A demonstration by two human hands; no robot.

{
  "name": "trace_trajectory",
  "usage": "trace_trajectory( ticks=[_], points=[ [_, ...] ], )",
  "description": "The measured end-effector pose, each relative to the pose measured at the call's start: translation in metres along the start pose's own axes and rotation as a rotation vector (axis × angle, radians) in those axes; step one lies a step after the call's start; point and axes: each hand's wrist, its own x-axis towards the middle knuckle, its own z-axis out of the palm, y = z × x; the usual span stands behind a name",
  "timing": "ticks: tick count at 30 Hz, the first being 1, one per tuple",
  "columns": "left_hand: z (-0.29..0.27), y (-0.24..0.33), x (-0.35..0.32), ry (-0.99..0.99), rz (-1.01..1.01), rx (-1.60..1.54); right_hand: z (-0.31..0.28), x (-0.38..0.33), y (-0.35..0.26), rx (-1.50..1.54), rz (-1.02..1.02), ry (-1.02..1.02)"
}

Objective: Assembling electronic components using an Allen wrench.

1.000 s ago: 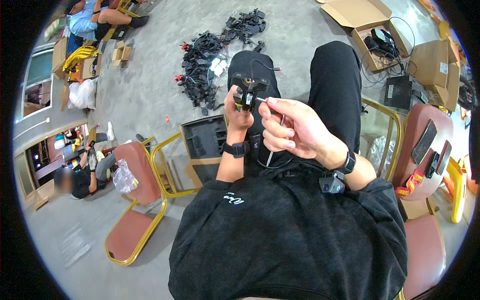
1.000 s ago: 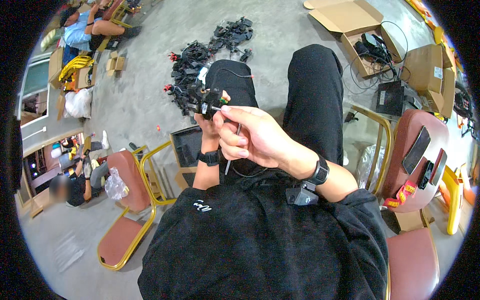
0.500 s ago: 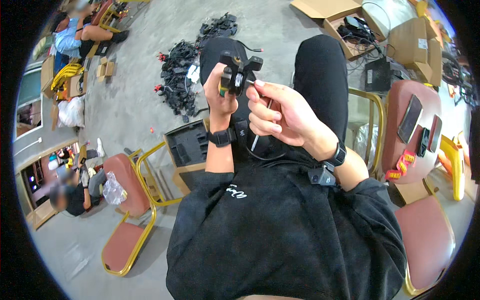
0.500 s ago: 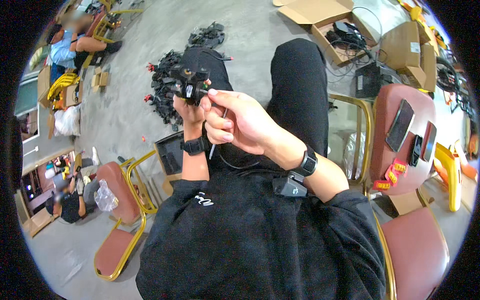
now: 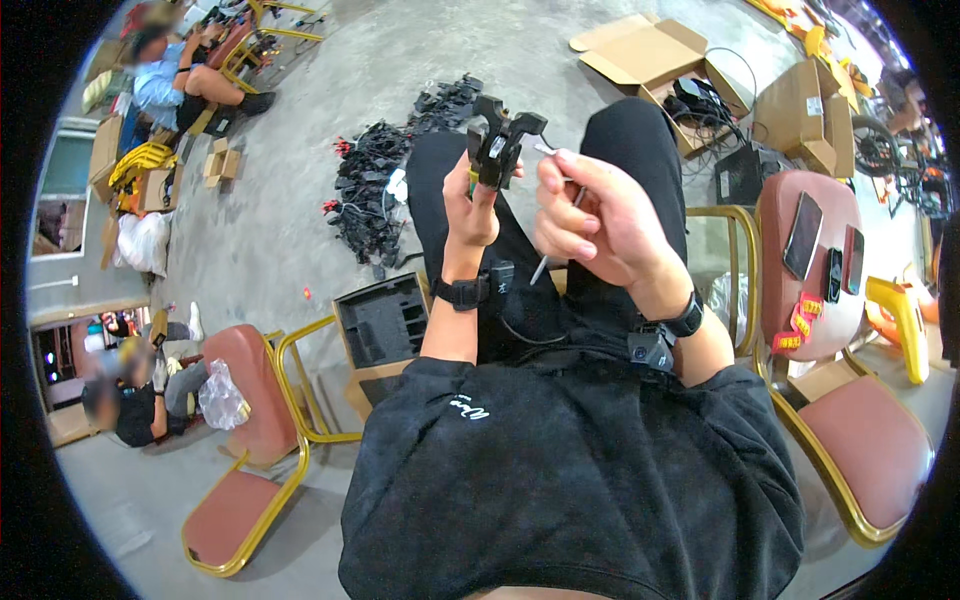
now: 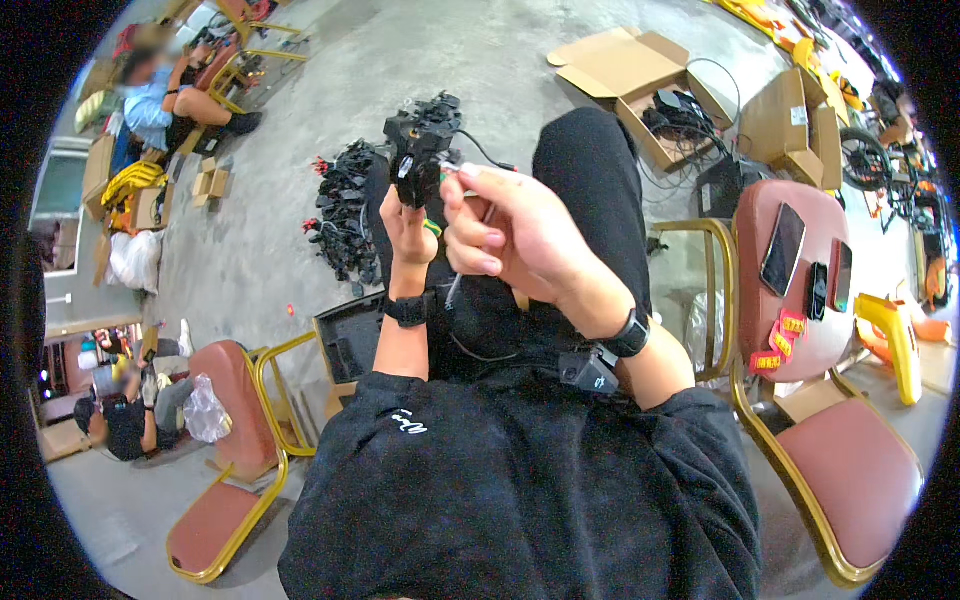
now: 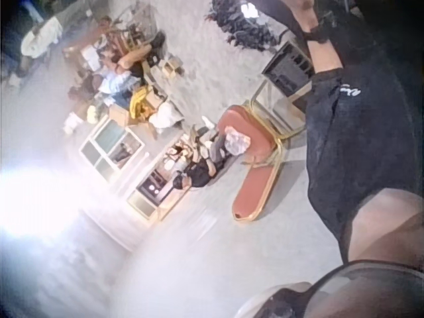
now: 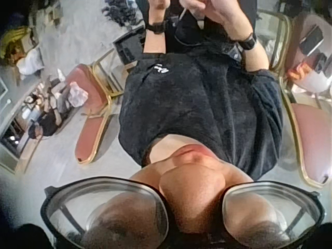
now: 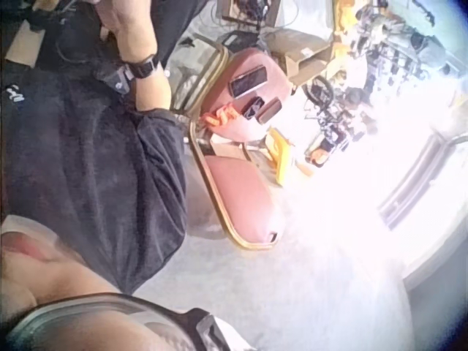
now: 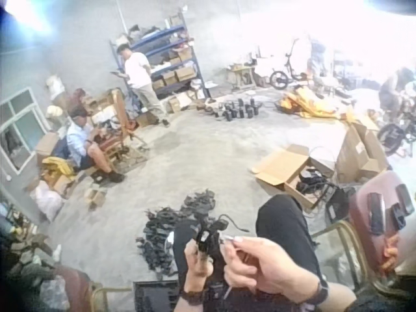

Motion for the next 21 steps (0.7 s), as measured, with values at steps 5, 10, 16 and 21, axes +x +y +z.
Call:
trace_trajectory(
  ticks=[5,10,16,21],
  points=[
    [-0.021,0.003,0.046,-0.057,0.008,-0.06,0.001,0.023,-0.029,-0.082,-0.065,-0.051],
    [-0.029,-0.013,0.119,-0.047,0.027,-0.062,-0.002,0.081,-0.076,-0.169,-0.051,-0.097],
    [-0.041,-0.046,0.203,0.016,0.047,0.03,-0.018,0.183,-0.111,-0.273,-0.156,-0.192],
    [-0.051,-0.083,0.231,0.075,-0.094,0.159,-0.051,0.246,-0.116,-0.105,-0.115,-0.328]
  ],
)
